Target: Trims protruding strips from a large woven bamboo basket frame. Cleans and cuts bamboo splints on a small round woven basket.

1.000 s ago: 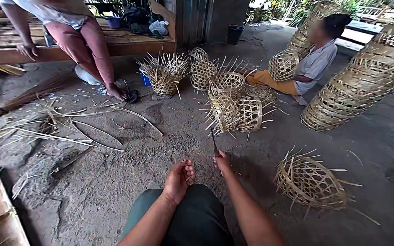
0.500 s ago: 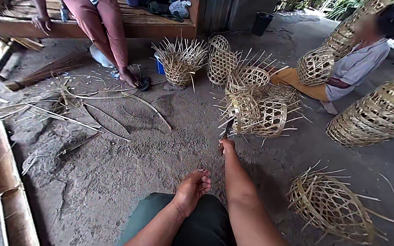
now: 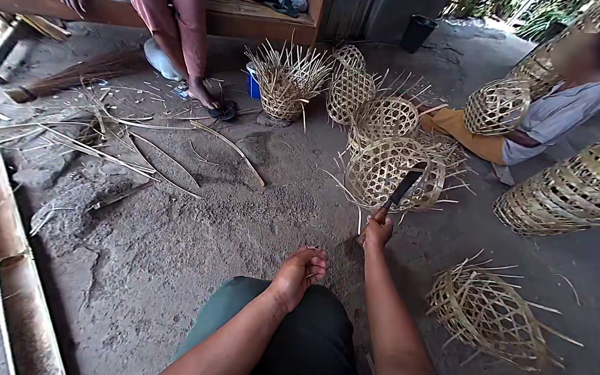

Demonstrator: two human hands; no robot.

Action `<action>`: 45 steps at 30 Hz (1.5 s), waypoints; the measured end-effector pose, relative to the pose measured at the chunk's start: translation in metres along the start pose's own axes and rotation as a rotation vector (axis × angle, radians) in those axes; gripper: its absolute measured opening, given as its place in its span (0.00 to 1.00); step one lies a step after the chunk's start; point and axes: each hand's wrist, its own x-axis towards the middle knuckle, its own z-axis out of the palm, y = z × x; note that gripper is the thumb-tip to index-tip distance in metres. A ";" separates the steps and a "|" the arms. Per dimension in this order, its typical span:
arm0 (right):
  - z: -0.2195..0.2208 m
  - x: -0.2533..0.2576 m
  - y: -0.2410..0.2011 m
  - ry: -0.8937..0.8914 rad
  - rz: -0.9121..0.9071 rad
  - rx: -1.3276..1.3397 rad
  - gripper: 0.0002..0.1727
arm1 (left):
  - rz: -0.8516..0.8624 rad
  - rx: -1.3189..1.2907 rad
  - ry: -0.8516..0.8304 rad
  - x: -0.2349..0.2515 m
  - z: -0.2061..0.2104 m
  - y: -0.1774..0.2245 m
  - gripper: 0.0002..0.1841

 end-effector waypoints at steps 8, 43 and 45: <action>-0.164 -0.149 0.029 0.045 0.079 0.371 0.26 | 0.010 0.017 0.033 0.001 0.000 -0.001 0.16; -0.213 -0.167 0.144 0.167 0.062 -0.053 0.19 | 0.108 0.164 0.048 -0.003 -0.004 -0.007 0.18; -0.204 -0.175 0.136 0.058 0.007 -0.019 0.18 | 0.095 0.171 0.044 0.000 -0.002 -0.007 0.18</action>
